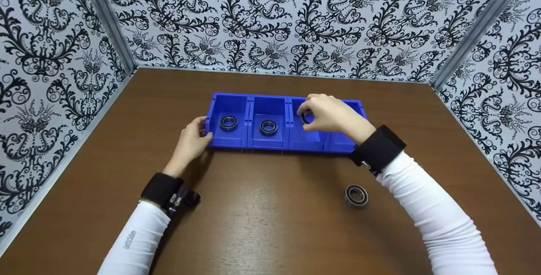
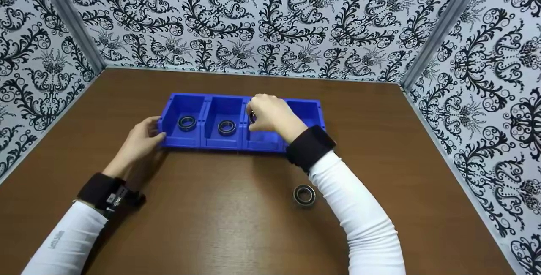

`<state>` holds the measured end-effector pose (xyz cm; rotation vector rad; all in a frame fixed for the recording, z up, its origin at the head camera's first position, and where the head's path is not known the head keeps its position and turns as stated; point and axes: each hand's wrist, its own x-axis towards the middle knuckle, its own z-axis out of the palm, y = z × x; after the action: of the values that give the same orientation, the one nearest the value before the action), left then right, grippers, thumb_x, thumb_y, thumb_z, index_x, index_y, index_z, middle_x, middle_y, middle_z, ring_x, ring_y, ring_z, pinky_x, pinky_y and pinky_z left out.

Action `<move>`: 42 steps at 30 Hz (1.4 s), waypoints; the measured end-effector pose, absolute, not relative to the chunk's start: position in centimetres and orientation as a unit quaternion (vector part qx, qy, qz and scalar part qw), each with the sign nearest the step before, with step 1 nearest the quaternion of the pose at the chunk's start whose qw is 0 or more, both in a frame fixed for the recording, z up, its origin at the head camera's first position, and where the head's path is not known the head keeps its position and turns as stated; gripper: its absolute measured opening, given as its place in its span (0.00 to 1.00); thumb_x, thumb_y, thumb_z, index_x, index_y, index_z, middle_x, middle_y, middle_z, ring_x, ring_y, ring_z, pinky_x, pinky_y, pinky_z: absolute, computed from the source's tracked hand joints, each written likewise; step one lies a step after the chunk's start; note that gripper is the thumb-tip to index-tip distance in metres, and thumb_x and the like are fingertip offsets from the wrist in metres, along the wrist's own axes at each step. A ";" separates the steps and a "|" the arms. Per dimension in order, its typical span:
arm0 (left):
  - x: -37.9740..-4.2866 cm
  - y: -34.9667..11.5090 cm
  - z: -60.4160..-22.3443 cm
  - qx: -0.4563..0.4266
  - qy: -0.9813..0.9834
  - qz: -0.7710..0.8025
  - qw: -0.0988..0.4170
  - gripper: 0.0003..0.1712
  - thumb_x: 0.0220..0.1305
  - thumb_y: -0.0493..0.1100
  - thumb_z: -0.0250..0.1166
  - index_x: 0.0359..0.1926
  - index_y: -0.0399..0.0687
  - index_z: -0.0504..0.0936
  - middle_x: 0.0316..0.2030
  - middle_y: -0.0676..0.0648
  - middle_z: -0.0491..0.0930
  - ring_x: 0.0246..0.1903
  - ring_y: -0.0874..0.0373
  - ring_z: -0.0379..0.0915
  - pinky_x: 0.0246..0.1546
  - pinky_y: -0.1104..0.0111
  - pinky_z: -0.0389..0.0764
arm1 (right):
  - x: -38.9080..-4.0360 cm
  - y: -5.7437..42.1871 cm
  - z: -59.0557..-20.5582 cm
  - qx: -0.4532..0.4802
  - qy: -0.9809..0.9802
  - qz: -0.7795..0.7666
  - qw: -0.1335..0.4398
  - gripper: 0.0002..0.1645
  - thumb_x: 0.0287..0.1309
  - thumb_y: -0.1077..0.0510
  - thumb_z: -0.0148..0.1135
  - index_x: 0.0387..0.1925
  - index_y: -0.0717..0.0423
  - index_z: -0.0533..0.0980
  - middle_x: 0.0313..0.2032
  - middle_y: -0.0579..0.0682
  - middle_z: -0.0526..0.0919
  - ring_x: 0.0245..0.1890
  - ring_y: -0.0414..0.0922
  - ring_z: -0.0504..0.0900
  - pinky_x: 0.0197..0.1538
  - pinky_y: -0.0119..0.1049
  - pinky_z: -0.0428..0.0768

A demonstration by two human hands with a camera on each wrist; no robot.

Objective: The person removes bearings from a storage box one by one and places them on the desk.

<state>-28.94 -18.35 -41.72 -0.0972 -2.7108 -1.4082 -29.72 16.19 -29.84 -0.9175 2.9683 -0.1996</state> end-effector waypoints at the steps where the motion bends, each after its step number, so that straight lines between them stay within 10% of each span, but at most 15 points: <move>1: -29.0 -18.4 -41.7 -0.031 -0.886 -0.461 0.042 0.31 0.68 0.31 0.56 0.71 0.27 0.66 0.65 0.25 0.75 0.66 0.34 0.74 0.69 0.47 0.76 | -29.7 16.2 -29.8 -0.297 0.953 -0.064 0.013 0.24 0.52 0.56 0.68 0.53 0.58 0.85 0.49 0.59 0.85 0.51 0.56 0.82 0.57 0.55 0.82; 42: -28.8 -18.3 -41.5 -0.037 -0.885 -0.462 0.045 0.30 0.68 0.30 0.56 0.69 0.25 0.66 0.64 0.24 0.74 0.66 0.33 0.73 0.69 0.47 0.75 | -26.4 16.6 -30.5 -0.334 0.939 -0.079 0.019 0.15 0.51 0.55 0.72 0.42 0.54 0.86 0.41 0.54 0.85 0.42 0.48 0.79 0.45 0.46 0.81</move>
<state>-28.84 -18.27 -41.50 -0.1123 -2.7046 -1.4100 -26.39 16.57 -30.47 -1.0376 2.9138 -0.2447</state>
